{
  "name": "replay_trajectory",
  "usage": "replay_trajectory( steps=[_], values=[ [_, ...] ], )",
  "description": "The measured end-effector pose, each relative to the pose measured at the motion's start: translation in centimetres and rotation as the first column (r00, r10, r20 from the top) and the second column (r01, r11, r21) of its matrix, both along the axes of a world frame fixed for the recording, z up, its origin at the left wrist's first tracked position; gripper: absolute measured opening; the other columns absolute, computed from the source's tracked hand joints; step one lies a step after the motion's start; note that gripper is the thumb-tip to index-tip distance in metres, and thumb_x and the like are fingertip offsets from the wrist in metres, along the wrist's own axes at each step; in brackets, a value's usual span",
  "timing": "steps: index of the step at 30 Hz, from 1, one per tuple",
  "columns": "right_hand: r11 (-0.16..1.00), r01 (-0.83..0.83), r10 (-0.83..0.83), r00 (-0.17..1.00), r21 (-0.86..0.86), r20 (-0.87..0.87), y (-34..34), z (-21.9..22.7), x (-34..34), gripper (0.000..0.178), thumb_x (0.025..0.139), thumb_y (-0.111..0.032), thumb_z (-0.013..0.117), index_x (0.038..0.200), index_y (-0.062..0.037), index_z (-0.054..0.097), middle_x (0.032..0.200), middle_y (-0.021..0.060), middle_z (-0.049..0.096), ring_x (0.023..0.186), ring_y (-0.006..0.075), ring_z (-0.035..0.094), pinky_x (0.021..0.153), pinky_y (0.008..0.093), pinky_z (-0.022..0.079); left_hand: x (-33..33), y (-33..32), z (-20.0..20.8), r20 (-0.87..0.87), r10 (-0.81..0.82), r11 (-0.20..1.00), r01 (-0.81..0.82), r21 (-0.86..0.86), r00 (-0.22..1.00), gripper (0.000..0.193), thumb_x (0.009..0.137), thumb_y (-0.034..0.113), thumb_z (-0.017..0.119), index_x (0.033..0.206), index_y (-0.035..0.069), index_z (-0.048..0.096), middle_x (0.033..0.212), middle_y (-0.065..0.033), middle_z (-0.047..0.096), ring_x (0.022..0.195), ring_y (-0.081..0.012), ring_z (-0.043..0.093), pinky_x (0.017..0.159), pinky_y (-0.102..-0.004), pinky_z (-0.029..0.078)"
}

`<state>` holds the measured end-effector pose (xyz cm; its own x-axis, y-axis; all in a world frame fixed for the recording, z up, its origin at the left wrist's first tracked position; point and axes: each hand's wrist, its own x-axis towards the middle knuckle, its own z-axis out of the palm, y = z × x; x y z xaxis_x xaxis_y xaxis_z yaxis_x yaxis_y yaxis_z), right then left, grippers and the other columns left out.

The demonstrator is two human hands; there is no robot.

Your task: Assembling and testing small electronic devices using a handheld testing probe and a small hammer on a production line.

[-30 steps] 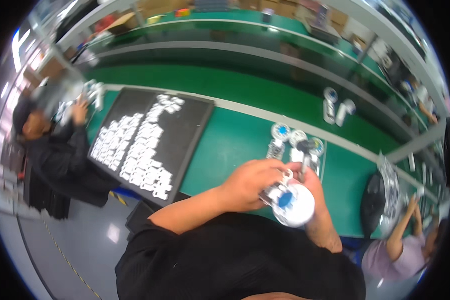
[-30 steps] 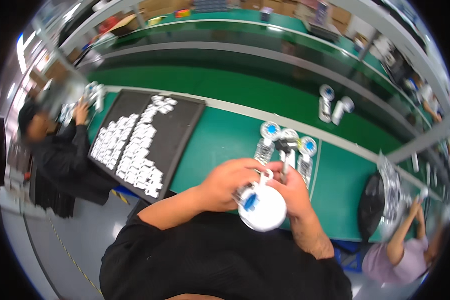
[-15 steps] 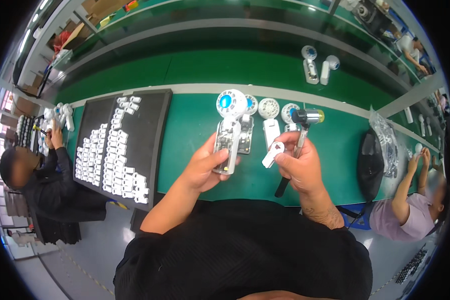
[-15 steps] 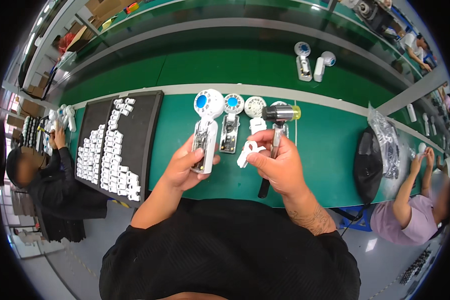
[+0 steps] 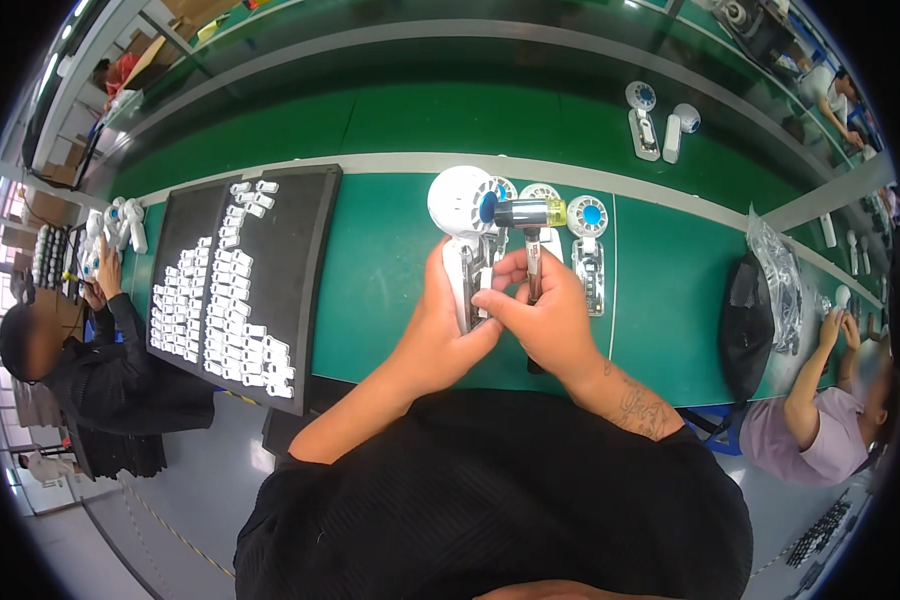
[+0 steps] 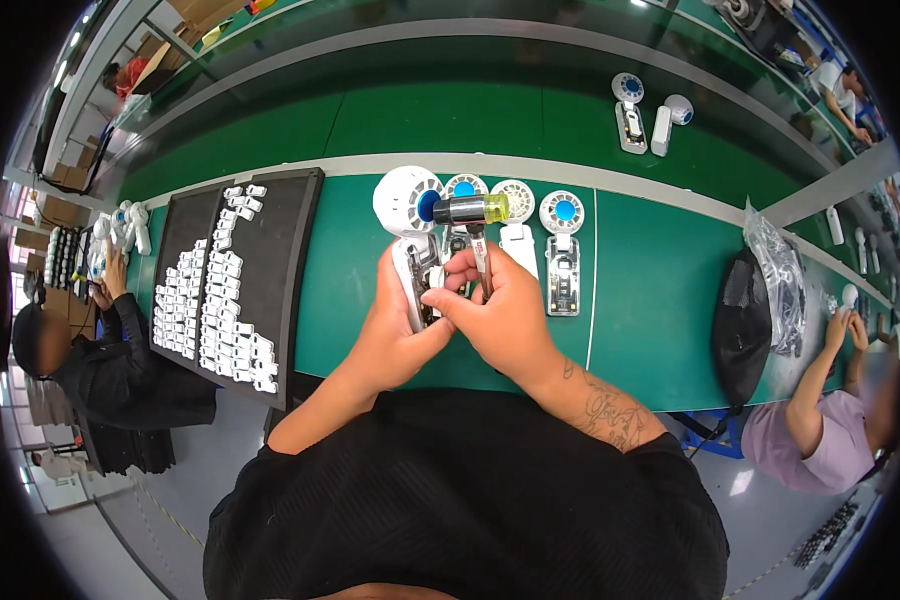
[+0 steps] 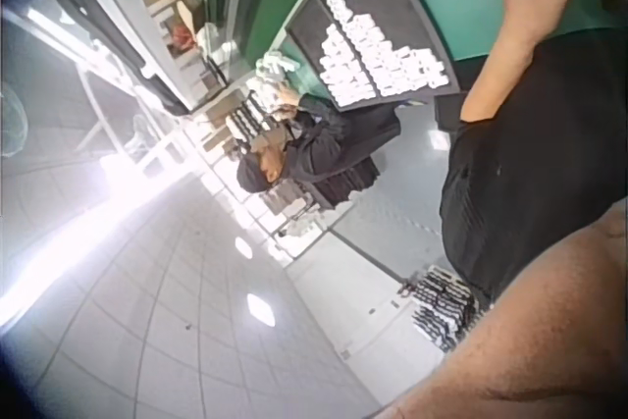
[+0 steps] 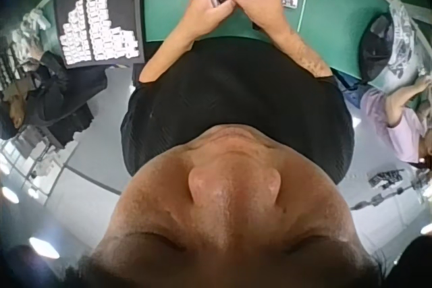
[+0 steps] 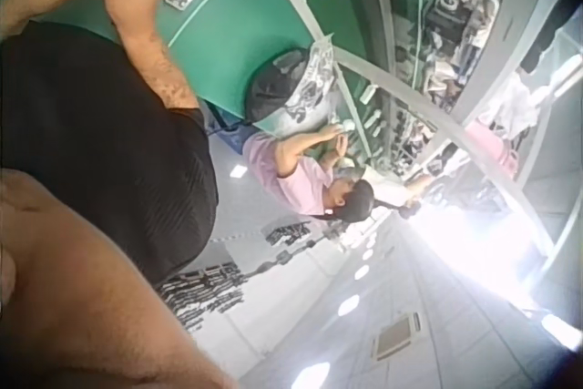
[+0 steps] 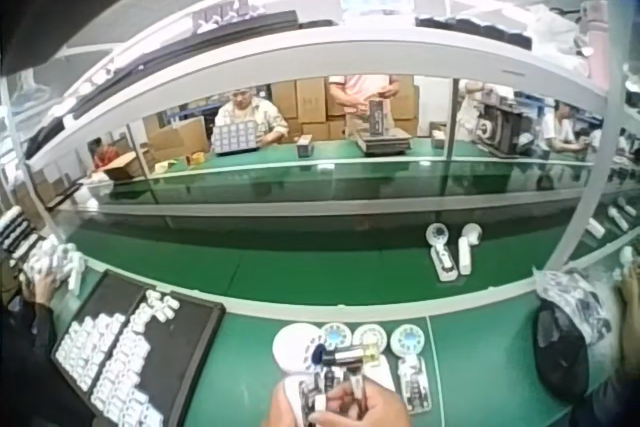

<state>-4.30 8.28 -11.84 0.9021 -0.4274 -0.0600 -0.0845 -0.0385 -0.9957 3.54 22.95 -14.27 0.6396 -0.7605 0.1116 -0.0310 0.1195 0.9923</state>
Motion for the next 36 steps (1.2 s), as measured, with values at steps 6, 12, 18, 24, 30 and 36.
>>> replay_trajectory(
  steps=[6, 12, 18, 24, 30, 36],
  values=[
    [0.998, 0.014, -0.016, 0.999, -0.066, -0.041, -0.6, -0.5, 0.0, 0.035, 0.078, -0.009, 0.086, 0.103, -0.0007, 0.064, 0.086, -0.0002, 0.063, 0.06, 0.0001, 0.047, 0.055, 0.0185, 0.04, -0.2, -0.4, -0.3, 0.124, 0.039, 0.996, -0.049, 0.08, 0.992, 0.084, 0.086, 0.001, 0.062, 0.156, 0.004, 0.015, 0.137, -0.013, 0.049, 0.121, -0.0197, 0.055, 0.095, -0.035, 0.05],
    [0.966, 0.033, 0.016, 0.983, -0.258, 0.185, -1.8, -0.1, -0.7, 0.026, 0.087, -0.013, 0.078, 0.106, -0.0002, 0.065, 0.082, 0.0106, 0.066, 0.069, 0.0166, 0.064, 0.062, 0.0304, 0.051, 1.3, 0.1, -0.3, -0.512, -0.13, 0.99, 0.079, -0.12, 0.849, 0.082, 0.087, -0.003, 0.057, 0.157, 0.01, 0.017, 0.13, -0.0091, 0.054, 0.102, -0.0189, 0.062, 0.072, -0.0334, 0.054],
    [0.594, -0.086, 0.399, 0.895, -0.8, 0.2, -4.2, 3.8, -5.8, 0.016, 0.092, -0.006, 0.062, 0.105, 0.0038, 0.063, 0.075, 0.0068, 0.059, 0.066, 0.0178, 0.058, 0.06, 0.0285, 0.045, 2.1, 1.0, -0.8, -0.486, -0.058, 0.991, -0.009, -0.134, 0.872, 0.079, 0.087, -0.005, 0.056, 0.155, 0.013, 0.021, 0.124, -0.0084, 0.057, 0.092, -0.0182, 0.063, 0.062, -0.0311, 0.052],
    [0.601, -0.104, 0.304, 0.947, -0.793, 0.106, -2.7, -0.2, -0.8, 0.034, 0.091, -0.017, 0.073, 0.121, -0.0015, 0.067, 0.072, 0.0064, 0.063, 0.059, 0.0262, 0.063, 0.054, 0.0371, 0.05, 2.2, 1.4, -0.5, -0.506, -0.018, 0.994, -0.04, -0.105, 0.862, 0.076, 0.087, -0.005, 0.055, 0.154, 0.012, 0.022, 0.118, -0.0085, 0.057, 0.093, -0.0178, 0.063, 0.064, -0.0319, 0.053],
    [0.571, -0.134, 0.363, 0.926, -0.81, 0.103, -2.3, 0.3, -0.4, 0.034, 0.093, -0.014, 0.069, 0.126, -0.0046, 0.068, 0.067, 0.007, 0.059, 0.055, 0.0228, 0.059, 0.05, 0.0352, 0.047, 2.7, 1.5, -0.2, -0.48, -0.037, 0.987, -0.042, -0.153, 0.877, 0.078, 0.086, -0.007, 0.053, 0.154, 0.012, 0.02, 0.117, -0.0092, 0.056, 0.097, -0.0187, 0.062, 0.065, -0.0324, 0.053],
    [0.615, -0.077, 0.319, 0.934, -0.785, 0.159, -2.4, 0.0, -0.2, 0.031, 0.094, -0.012, 0.067, 0.123, -0.0025, 0.068, 0.068, 0.0081, 0.06, 0.056, 0.0239, 0.059, 0.052, 0.0348, 0.047, 2.4, 1.8, -0.3, -0.446, -0.042, 0.98, -0.05, -0.193, 0.894, 0.079, 0.085, -0.007, 0.053, 0.154, 0.012, 0.019, 0.117, -0.0099, 0.056, 0.097, -0.0195, 0.061, 0.064, -0.0321, 0.053]
  ],
)
